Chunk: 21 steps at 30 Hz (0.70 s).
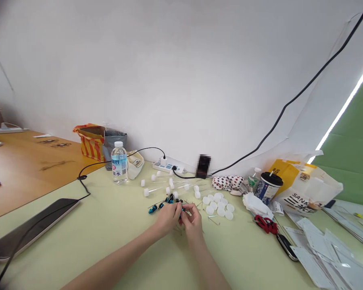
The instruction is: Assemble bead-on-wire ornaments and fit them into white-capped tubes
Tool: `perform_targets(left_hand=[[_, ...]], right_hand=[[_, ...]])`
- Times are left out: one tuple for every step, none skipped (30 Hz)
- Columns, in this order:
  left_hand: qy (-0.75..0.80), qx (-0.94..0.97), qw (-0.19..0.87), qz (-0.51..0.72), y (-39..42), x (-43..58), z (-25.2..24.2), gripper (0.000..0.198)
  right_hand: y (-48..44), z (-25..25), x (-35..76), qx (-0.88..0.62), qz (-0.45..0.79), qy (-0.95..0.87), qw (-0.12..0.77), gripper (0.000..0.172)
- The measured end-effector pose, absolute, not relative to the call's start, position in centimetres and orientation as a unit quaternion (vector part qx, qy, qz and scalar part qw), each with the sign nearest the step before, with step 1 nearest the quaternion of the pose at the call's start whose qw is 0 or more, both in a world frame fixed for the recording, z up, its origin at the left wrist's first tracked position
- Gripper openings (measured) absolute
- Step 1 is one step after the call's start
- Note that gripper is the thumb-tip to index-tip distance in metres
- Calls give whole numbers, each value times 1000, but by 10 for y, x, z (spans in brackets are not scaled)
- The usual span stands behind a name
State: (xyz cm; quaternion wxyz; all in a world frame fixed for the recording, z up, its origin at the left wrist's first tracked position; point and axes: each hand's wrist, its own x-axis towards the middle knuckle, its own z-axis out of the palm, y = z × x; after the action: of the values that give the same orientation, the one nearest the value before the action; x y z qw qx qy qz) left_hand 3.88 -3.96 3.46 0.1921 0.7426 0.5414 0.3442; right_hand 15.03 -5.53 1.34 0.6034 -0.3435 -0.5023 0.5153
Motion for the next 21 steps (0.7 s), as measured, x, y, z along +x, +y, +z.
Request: perform_targets(left_hand=[[549,738,182,347,-39,39,35,48],[557,734,170,350,-39,38,34,48],[562,731,162,352,-38,38,34,48],[562,730,160,355,-38,38,33,49],[559,730,163,358,-37,38,32,49],[553,731,169,363,-36,38,31,48],[546,732,176,368,-35,38,30,47],[539,732,185,374,-35,39,29,45],[531,731,198,381,-34,39,27,44],[522,728,214,390,-34,39,26,43],[514,722,234,399,-34,39,25,42],[505,716,253,410,-34,39,24,41],[498,709,269,420,-33,39,23,40],[492,703,280,430,-33,38,23,38],[489,699,285,438,-33,38,23,36],[486,696,287,444,-32,37,23,34],[486,694,287,447,-32,37,24,32],[487,691,289,449,-32,37,24,30],[491,687,292,449,-32,38,25,28],[496,684,294,447,-32,38,26,27],[502,682,293,444,-33,39,27,27]], right_hand=[[-55,14,150,-340,505,-512,606,27],[-55,14,149,-336,499,-517,609,28],[-55,15,148,-333,501,-515,611,28],[-55,15,147,-332,509,-506,613,28],[-55,15,147,-333,523,-491,612,29],[-54,15,146,-337,539,-474,610,29],[-54,15,146,-342,554,-460,604,29],[-53,14,147,-347,564,-452,597,30],[-52,13,148,-350,569,-452,590,31],[-50,12,149,-351,569,-459,585,31],[-49,11,150,-351,565,-468,582,31],[-48,11,152,-349,559,-477,581,31],[-48,11,153,-347,554,-483,582,30],[-47,11,154,-344,550,-487,585,30],[-47,12,154,-343,546,-490,587,28],[-46,12,154,-341,543,-492,589,27],[-46,12,154,-341,540,-494,590,25],[-46,11,154,-340,537,-496,592,23],[-45,10,154,-338,535,-498,593,21],[-45,10,154,-336,535,-498,594,20],[-44,9,153,-333,535,-497,597,18]])
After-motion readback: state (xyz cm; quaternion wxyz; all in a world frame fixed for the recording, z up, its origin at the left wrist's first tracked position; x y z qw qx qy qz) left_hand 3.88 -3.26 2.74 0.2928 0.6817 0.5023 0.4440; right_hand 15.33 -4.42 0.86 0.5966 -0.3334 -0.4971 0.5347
